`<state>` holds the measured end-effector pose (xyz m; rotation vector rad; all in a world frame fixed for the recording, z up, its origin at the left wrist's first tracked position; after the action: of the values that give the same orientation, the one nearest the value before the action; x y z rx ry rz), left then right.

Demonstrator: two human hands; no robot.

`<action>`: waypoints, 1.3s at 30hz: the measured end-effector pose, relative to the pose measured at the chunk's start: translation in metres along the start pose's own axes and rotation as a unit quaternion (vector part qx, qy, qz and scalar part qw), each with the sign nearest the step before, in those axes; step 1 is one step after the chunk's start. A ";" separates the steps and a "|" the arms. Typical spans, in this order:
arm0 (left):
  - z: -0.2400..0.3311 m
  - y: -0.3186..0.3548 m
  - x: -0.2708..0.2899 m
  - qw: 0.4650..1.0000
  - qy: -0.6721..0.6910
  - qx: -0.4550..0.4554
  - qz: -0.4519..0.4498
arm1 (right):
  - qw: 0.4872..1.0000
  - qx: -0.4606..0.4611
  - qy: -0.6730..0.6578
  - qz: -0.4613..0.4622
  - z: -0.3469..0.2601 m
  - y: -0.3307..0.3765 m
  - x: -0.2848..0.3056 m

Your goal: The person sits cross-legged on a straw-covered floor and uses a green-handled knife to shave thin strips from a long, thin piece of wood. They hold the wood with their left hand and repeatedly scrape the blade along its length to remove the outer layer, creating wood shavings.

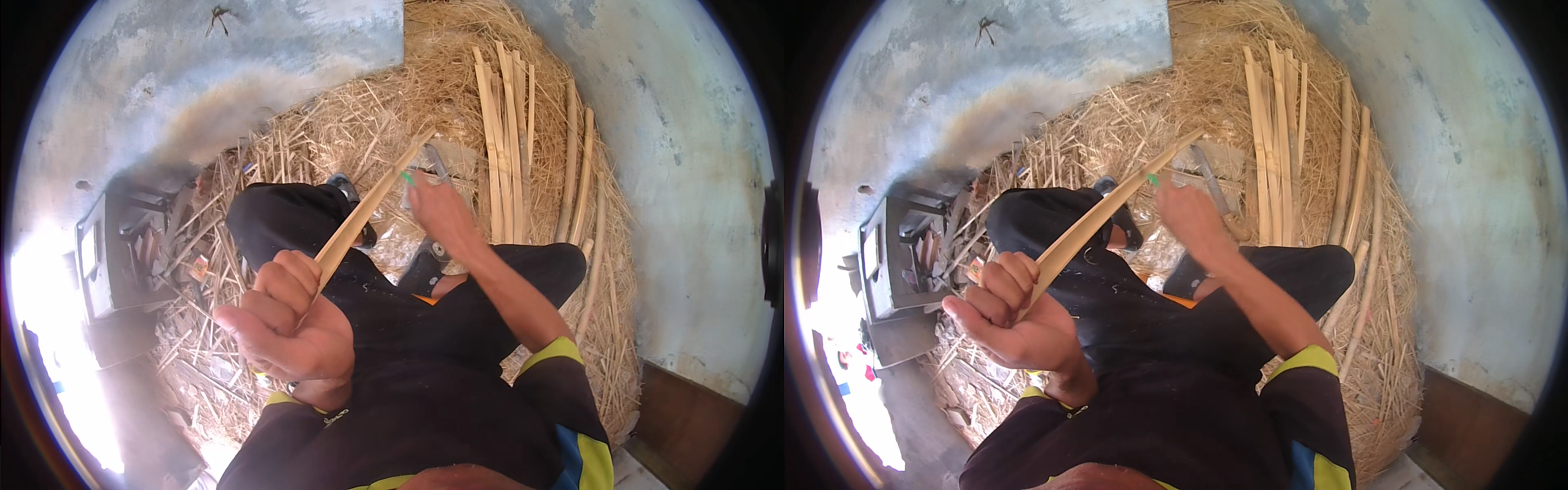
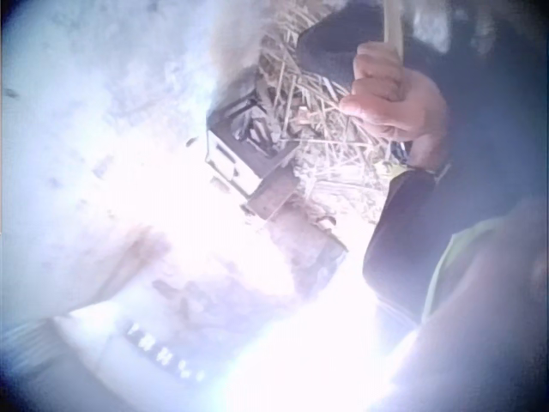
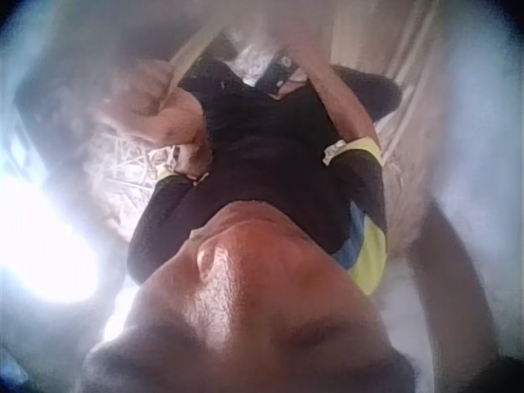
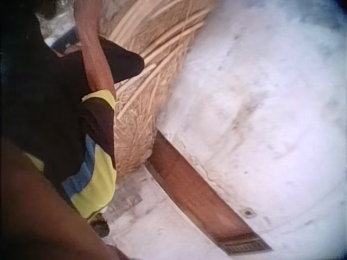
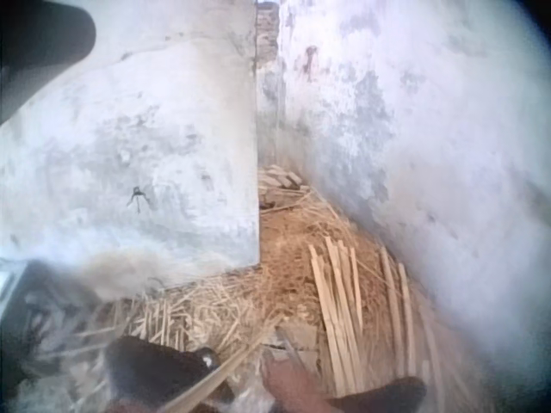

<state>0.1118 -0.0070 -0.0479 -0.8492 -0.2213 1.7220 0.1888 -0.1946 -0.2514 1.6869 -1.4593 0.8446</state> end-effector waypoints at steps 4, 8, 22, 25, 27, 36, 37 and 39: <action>0.000 -0.005 0.001 1.000 -0.001 0.019 0.017 | 0.998 0.042 0.031 0.022 0.010 -0.011 -0.019; 0.002 -0.003 0.003 0.999 0.017 0.025 0.015 | 0.998 -0.043 0.033 0.011 0.080 -0.038 -0.041; 0.003 -0.007 0.022 0.999 0.017 0.031 -0.023 | 0.974 -0.127 -0.189 -0.009 0.062 -0.004 -0.014; 0.003 -0.003 0.018 0.997 -0.028 0.011 -0.070 | 0.944 -0.030 -0.318 -0.084 -0.039 0.042 0.041; 0.006 -0.005 0.015 0.961 -0.249 -0.039 -0.117 | 0.950 0.091 -0.292 -0.061 -0.097 0.072 0.076; 0.013 0.009 0.029 0.935 -0.311 0.144 -0.087 | 0.948 0.196 -0.247 -0.050 -0.171 0.113 0.098; 0.015 0.008 0.027 0.934 -0.310 0.148 -0.094 | 0.951 0.191 -0.237 -0.049 -0.175 0.115 0.099; 0.016 0.007 0.020 0.933 -0.306 0.156 -0.106 | 0.965 0.171 -0.195 -0.042 -0.173 0.114 0.094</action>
<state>0.0939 0.0132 -0.0487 -0.0343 -0.4249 1.7114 0.0865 -0.1029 -0.0700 2.2614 -1.5450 0.7796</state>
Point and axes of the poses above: each hand's wrist, its own y-axis away from the middle knuckle, its own x-axis out of the back of the hand, z = x × y, the point moved 7 cm from there along -y, towards the middle knuckle, and after that the axes turned 7 degrees about -z, right-handed, at the moved point
